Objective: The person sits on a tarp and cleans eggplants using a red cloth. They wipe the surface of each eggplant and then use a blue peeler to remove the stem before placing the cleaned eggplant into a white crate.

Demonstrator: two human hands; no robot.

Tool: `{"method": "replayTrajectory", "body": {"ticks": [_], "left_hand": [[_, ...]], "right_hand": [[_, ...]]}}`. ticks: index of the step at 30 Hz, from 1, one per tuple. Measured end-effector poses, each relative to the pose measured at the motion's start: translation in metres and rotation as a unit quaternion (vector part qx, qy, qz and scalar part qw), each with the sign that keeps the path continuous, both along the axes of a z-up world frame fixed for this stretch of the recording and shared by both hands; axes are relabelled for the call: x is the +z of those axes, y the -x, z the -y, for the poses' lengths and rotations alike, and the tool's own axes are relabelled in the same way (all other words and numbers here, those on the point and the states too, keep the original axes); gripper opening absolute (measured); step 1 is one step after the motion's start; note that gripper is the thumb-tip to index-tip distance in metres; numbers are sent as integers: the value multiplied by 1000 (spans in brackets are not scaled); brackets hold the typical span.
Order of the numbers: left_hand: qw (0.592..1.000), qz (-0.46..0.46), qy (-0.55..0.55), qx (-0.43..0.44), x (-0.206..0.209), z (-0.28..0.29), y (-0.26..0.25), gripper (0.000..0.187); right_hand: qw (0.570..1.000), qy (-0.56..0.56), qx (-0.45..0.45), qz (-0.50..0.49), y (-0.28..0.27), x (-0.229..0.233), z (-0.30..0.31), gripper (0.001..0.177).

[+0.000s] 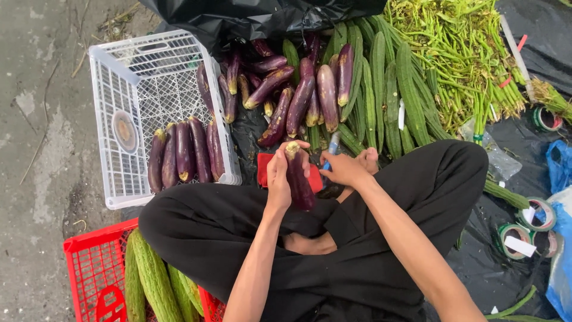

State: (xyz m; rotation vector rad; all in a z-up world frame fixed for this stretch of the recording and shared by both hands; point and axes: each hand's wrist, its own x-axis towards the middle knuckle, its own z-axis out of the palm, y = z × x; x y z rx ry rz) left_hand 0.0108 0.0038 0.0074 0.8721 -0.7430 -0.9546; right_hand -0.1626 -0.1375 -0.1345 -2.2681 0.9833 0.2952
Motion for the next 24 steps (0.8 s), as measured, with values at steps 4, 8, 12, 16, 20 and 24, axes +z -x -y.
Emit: {"method": "replayTrajectory", "body": {"ticks": [4,8,12,16,20,24], "left_hand": [[1000,3,-4,-2,2,-1,0,62],[1000,-12,-4,-5,-3,2,0,62],[1000,-9,5,-7,-4,3,0,62],[1000,0,18,-3,-10,4,-1,58],[999,27,20,-3,-7,3,-2,41],[999,33,-25,-4,-12,3,0,25]], "right_hand": [[1000,-5,-13,-4,3,0,1,30],[996,-53,-59,31,11,14,2,31],[996,-82,-41,25,15,39,2,18],[988,-132,-31,74,13,79,-19,31],[952,-204,-72,216,8,104,-20,75],[939,-199,-78,269,4,109,-14,104]]}}
